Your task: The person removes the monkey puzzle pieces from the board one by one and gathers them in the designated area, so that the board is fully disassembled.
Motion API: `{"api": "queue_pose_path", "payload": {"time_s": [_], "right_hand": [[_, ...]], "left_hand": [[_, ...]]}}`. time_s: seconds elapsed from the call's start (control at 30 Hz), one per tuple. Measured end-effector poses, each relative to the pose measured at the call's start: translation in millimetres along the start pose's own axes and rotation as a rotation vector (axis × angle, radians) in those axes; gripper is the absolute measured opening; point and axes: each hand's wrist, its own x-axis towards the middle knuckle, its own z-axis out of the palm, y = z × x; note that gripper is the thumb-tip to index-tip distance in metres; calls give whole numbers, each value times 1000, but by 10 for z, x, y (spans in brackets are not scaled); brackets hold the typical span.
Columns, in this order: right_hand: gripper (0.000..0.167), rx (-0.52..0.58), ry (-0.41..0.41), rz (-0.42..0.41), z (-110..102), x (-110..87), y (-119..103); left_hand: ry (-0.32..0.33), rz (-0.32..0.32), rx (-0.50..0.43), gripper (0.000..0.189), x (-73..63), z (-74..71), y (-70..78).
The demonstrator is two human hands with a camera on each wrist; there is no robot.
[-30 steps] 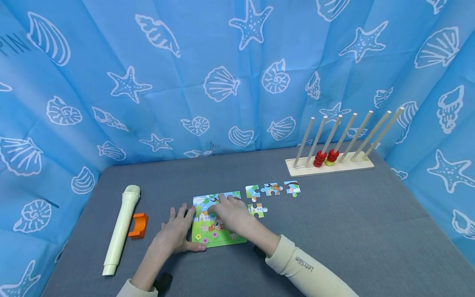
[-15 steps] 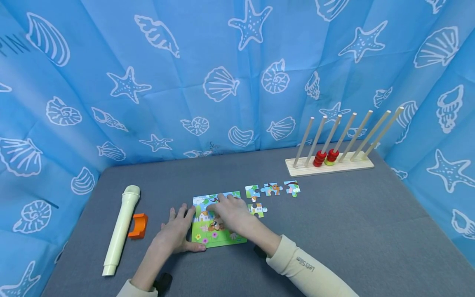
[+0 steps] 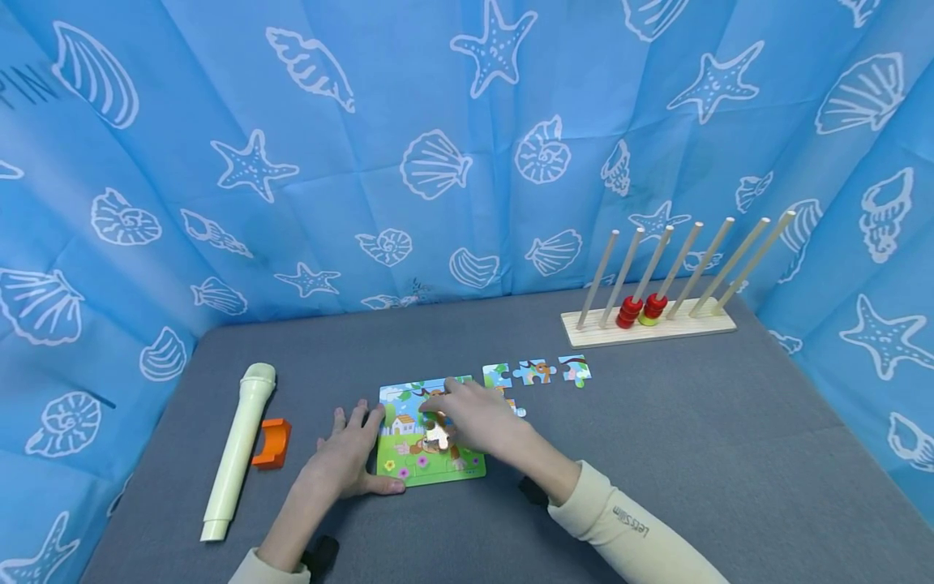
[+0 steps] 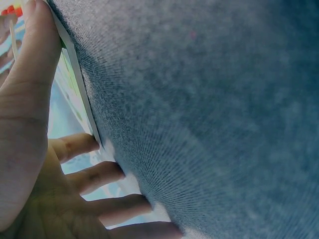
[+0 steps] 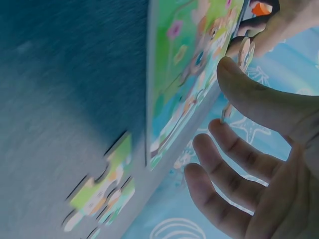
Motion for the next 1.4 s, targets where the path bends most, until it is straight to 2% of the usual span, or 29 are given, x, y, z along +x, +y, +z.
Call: {"api": "queue_pose_path", "payload": {"time_s": [0.17,0.3,0.5,1.0,1.17,1.4], "right_hand": [[36,-23,30,-31,-16,-112,120],[38,-30,31,-39,-31,-199,233],[53,-36,-22,25,-61,-334,422],[57,5,-75,162,-115,-625,999],[59,29,-95,204,-122,-647,1100],[62,17,-113,216,-149,-633,1142]], "left_hand": [[-3,-13,11,123,13,4,6],[-8,-21,11,124,16,1,13],[-11,-20,1,124,15,8,7],[-26,-33,8,125,37,9,5],[-26,-28,6,124,36,7,3],[-25,-27,4,125,30,8,6]]}}
